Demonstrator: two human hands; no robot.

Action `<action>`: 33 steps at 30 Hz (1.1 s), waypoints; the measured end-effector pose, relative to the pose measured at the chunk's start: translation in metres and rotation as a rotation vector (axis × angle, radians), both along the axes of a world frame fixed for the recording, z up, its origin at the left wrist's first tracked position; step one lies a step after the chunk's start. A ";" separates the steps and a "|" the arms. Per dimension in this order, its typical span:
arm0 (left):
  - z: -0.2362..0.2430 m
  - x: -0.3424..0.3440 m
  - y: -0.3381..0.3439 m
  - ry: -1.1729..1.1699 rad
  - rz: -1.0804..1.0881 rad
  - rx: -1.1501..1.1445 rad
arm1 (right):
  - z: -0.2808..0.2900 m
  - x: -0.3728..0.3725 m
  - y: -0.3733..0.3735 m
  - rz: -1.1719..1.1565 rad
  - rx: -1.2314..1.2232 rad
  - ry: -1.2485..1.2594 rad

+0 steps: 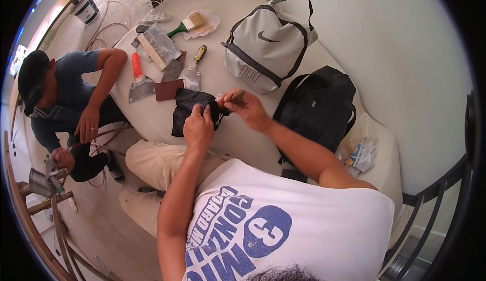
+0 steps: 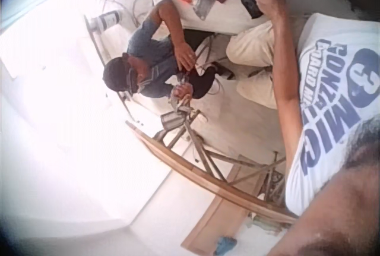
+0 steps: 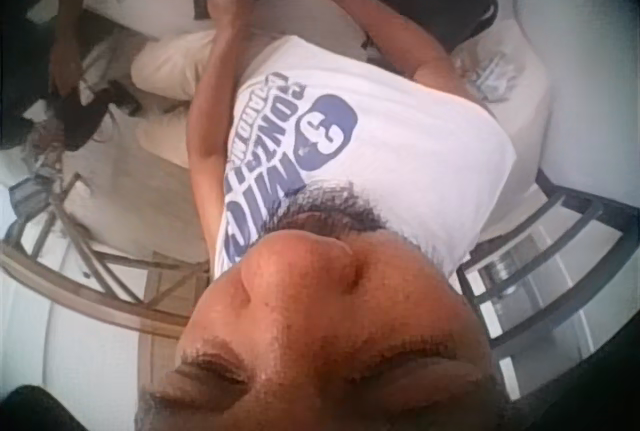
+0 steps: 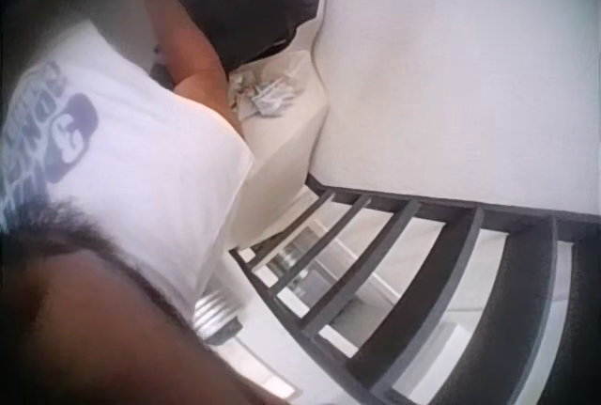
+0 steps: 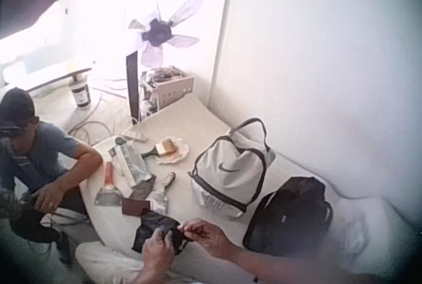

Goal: The person uses pliers to cut and remove a hose from a spray gun, then places the pliers on a nearby surface. They then pack a black bag and pick up the spray gun, walking toward a wooden door before pouring liquid from a can into the spray gun's container.

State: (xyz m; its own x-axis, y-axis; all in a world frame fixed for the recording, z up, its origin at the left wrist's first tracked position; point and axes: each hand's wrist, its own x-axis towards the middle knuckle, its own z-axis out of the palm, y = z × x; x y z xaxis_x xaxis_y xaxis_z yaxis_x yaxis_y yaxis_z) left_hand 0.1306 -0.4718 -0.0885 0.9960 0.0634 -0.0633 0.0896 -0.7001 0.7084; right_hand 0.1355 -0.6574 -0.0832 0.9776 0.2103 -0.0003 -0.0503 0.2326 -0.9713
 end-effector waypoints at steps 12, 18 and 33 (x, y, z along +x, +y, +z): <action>0.018 0.030 0.030 -0.011 0.027 0.020 | 0.021 -0.025 0.052 -0.141 -0.085 -0.155; 0.031 0.031 0.034 -0.039 0.051 0.063 | 0.012 -0.015 0.048 -0.092 -0.575 -0.134; 0.045 0.053 0.044 0.031 -0.166 -0.003 | -0.005 -0.006 0.050 -0.156 -0.468 -0.051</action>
